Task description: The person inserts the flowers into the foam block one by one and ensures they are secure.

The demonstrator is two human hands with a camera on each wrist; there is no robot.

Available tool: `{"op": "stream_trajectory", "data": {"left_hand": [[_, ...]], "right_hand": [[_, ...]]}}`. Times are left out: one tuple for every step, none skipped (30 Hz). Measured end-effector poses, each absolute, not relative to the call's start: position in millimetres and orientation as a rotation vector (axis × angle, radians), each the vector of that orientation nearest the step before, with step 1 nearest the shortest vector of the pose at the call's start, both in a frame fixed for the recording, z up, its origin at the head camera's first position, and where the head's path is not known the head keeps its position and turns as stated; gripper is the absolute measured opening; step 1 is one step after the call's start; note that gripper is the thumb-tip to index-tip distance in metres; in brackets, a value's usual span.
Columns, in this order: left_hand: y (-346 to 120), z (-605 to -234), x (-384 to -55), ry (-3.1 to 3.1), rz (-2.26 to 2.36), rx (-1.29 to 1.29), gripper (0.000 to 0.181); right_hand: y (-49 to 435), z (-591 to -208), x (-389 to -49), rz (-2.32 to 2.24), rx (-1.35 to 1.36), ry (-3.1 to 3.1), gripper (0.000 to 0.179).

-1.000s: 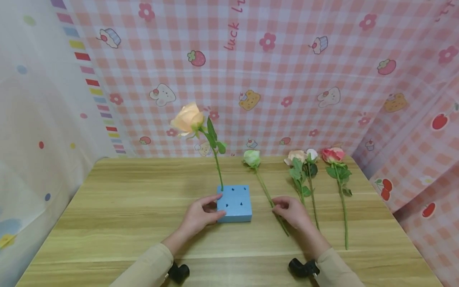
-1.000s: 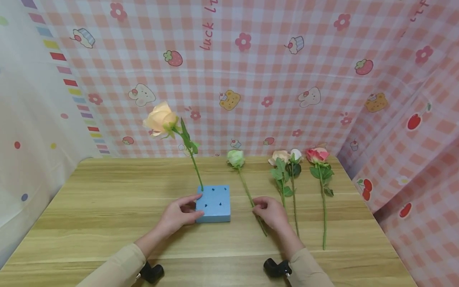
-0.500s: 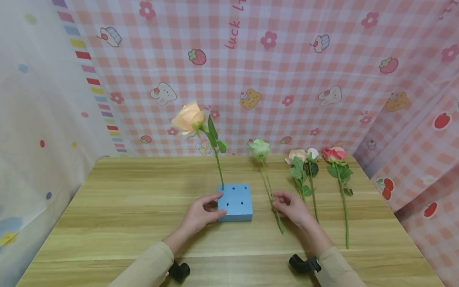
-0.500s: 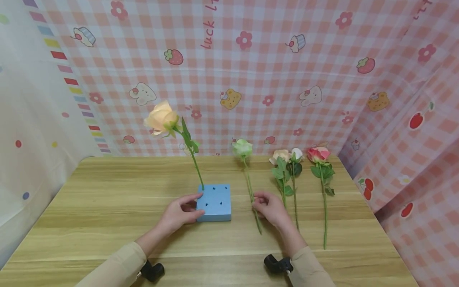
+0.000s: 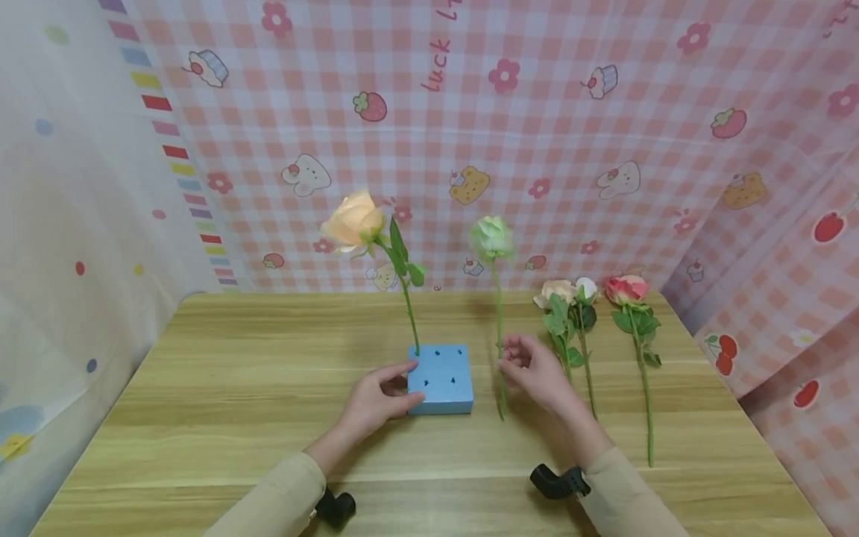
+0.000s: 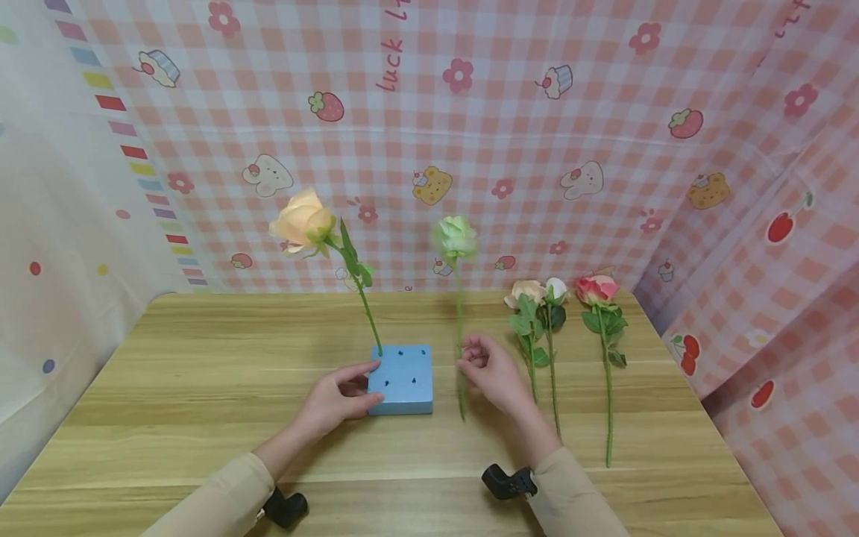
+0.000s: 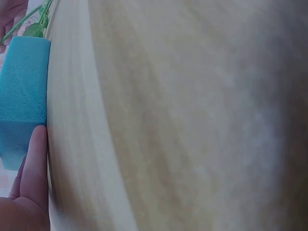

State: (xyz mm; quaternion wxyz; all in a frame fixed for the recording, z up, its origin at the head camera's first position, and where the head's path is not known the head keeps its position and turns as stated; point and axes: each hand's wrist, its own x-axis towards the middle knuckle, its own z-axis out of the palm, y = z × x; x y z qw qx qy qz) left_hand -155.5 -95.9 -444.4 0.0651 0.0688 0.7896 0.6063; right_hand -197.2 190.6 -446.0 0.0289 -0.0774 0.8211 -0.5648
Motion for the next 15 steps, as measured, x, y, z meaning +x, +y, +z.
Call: {"op": "stream_trajectory", "data": {"left_hand": [[-95.6, -446.2, -156.3, 2.387, 1.828, 0.203, 0.051], [-95.3, -448.3, -157.3, 2.389, 1.825, 0.193, 0.051], [-95.1, -450.4, -158.1, 2.386, 1.825, 0.181, 0.051], [-95.2, -453.4, -159.6, 2.387, 1.821, 0.172, 0.051], [-95.8, -458.3, -161.8, 2.391, 1.818, 0.172, 0.051], [-95.9, -458.2, -161.8, 2.389, 1.819, 0.178, 0.051], [-96.2, -457.7, -161.6, 2.385, 1.820, 0.183, 0.051], [-96.5, -456.5, -161.2, 2.380, 1.821, 0.186, 0.051], [-96.7, -454.0, -160.3, 2.374, 1.824, 0.190, 0.051], [-96.9, -451.1, -159.3, 2.372, 1.824, 0.198, 0.051], [-97.0, -447.7, -157.6, 2.369, 1.827, 0.209, 0.051], [-96.6, -442.8, -155.4, 2.368, 1.828, 0.218, 0.051], [-96.9, -442.4, -155.1, 2.372, 1.826, 0.224, 0.051], [-96.8, -441.1, -154.4, 2.372, 1.823, 0.225, 0.051], [-96.8, -440.1, -153.9, 2.372, 1.821, 0.225, 0.051]], "right_hand": [[188.5, -444.1, -197.5, -1.743, -0.238, 2.538, 0.029], [186.7, -442.3, -197.8, -1.741, -0.234, 2.545, 0.029], [184.9, -440.3, -198.0, -1.738, -0.234, 2.550, 0.029], [183.0, -438.4, -198.2, -1.738, -0.231, 2.556, 0.029], [181.3, -436.3, -198.5, -1.735, -0.233, 2.563, 0.029], [179.6, -433.9, -198.4, -1.737, -0.234, 2.567, 0.029], [178.2, -431.9, -198.8, -1.738, -0.237, 2.571, 0.029], [177.2, -430.3, -199.2, -1.742, -0.243, 2.577, 0.029], [176.1, -428.5, -199.5, -1.750, -0.257, 2.582, 0.029], [174.9, -427.0, -199.9, -1.759, -0.267, 2.585, 0.029], [173.9, -425.4, -200.2, -1.771, -0.277, 2.584, 0.028], [173.1, -424.1, -200.7, -1.785, -0.287, 2.582, 0.028], [172.5, -423.5, -201.2, -1.794, -0.299, 2.584, 0.028], [171.6, -422.0, -201.2, -1.804, -0.311, 2.585, 0.028], [170.7, -420.6, -201.1, -1.811, -0.319, 2.586, 0.027]]}}
